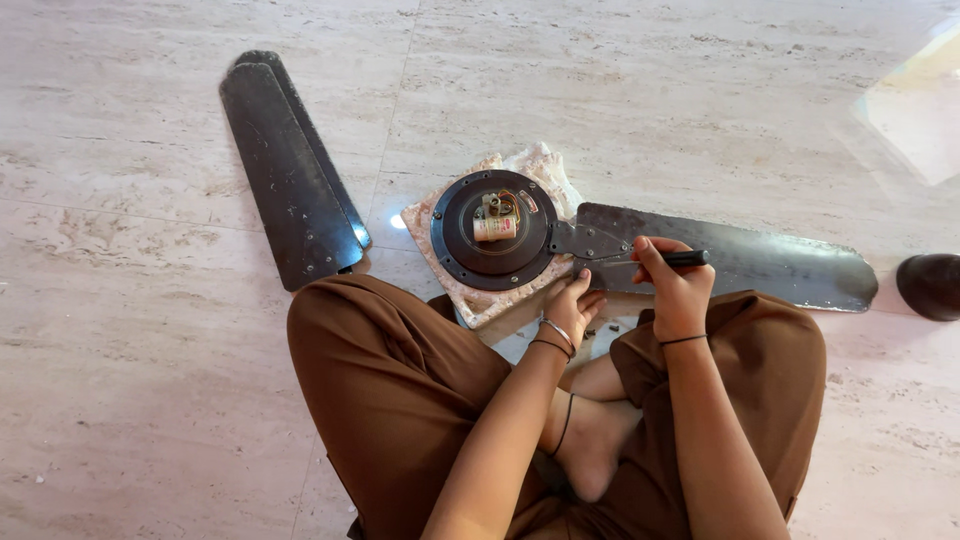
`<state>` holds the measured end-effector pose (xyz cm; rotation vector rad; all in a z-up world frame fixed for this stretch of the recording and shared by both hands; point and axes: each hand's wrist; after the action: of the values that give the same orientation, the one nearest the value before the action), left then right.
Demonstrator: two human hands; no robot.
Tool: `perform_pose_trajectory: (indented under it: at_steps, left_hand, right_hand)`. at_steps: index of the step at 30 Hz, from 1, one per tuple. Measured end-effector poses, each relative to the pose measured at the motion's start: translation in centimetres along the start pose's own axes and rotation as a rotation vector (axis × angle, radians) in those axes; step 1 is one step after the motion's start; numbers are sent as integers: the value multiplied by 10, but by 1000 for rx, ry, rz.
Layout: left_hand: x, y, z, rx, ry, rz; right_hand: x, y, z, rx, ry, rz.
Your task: The person sits on the floor and uses a screwdriver to remove screws from a ceiling fan blade, detaching it from the motor housing. The person then removes a second blade in the same manner, placing the detached blades and screws on the floor.
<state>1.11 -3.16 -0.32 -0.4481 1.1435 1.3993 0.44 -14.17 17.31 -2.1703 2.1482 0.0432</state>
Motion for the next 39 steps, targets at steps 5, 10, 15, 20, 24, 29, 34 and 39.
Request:
perform_pose_trajectory:
  at_steps: [5,10,15,20,24,29,34,39]
  left_hand:
    - [-1,-14,-6,-36,136,-138]
    - [-1,-16,-5,-62,117,-174]
    - [0,-22,-8,-25,50,-92]
    - [13,-30,-20,-150,-22,-138]
    - [1,-26,-13,-106,129,-131]
    - [-15,-9,5,-21,136,47]
    - [-5,-23,-5,-143,159,-59]
    - [9,-34,-19,-136,152,-5]
  right_hand:
    - [-11,6,-3,171,342,-32]
    - [-22,13,-10,457,617,-77]
    - [-38,19,-4,498,690,-131]
    - [-53,-8,8,647,976,-201]
    - [-59,-30,21,612,1042,-221]
    - [-59,-39,41,556,1092,-323]
    - [-62,-46,51,528,1135,-386]
    - [-64,-46,55,520,1140,-391]
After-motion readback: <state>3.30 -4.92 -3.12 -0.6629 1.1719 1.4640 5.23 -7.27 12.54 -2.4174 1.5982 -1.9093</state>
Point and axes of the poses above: each hand's wrist, its own y-axis away from the middle knuckle, its own x-axis out of the back of the hand, z = x × y, and after that the axes turned 11 degrees about -z, right-handed
